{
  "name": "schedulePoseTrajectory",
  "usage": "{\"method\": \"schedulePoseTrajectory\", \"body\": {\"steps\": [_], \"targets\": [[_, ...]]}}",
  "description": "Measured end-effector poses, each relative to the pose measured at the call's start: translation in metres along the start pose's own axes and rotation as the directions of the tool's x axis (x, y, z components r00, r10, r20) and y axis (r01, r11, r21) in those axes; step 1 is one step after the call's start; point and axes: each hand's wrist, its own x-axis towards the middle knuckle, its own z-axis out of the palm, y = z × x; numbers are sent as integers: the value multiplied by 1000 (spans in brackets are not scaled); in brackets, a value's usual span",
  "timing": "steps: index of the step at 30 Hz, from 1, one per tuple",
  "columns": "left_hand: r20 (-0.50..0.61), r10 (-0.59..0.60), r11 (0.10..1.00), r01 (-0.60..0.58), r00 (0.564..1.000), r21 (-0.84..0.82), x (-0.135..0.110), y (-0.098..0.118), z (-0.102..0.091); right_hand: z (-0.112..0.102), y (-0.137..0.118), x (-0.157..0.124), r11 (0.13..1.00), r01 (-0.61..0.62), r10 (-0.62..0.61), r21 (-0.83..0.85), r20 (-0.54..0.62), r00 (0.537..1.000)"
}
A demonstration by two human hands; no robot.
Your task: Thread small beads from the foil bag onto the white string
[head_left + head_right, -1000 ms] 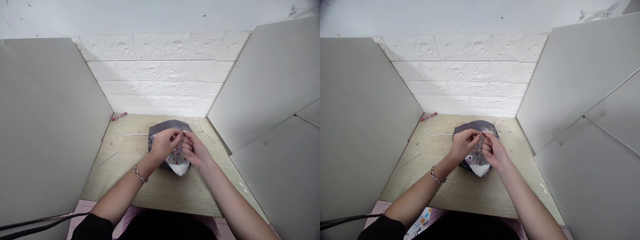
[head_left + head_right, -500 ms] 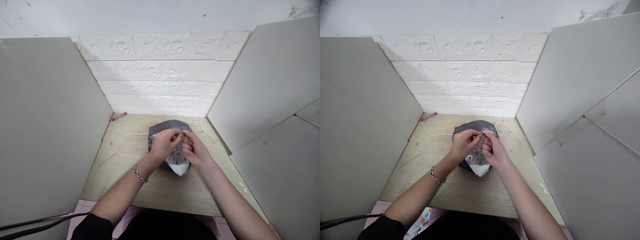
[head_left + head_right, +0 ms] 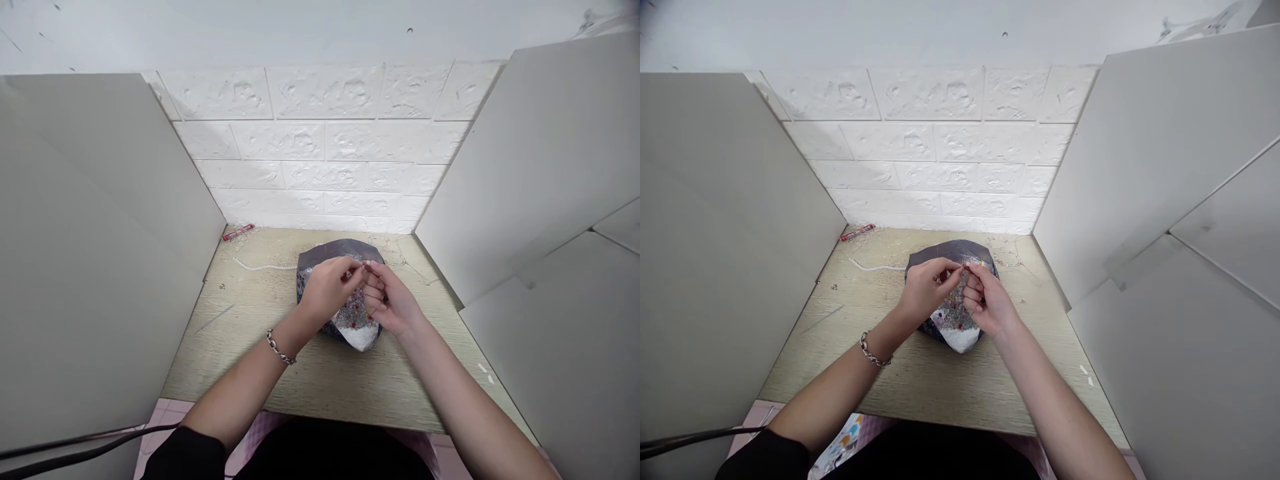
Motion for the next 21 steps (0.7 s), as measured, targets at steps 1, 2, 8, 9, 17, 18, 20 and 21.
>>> {"method": "schedulePoseTrajectory", "body": {"steps": [1,2,8,9,17,18,20,21], "targets": [[1,-1,1000,1,1000,2,0,0,0,0,0,0,1000,1,-1,-2,1,1000],[2,-1,1000,1,1000,4,0,0,0,0,0,0,1000,1,-1,-3,2,1000],[15,-11,1000,11,1000,3,0,1,-1,0,0,-1,1000,-6,6,-15,1,1000],[15,-14,1000,14,1000,4,0,1,-1,0,0,-1,1000,-7,7,-16,1,1000],[14,-22,1000,22,1000,6,0,2,-2,0,-1,-1,1000,-9,9,-16,-11,1000],[12,-21,1000,21,1000,6,0,1,-2,0,-1,-1,1000,-9,9,-15,-15,1000],[10,-18,1000,17,1000,5,0,1,-1,1,-1,-1,1000,-5,5,-16,-21,1000],[9,-16,1000,16,1000,5,0,1,-1,1,-1,0,1000,-4,4,-17,-21,1000]]}}
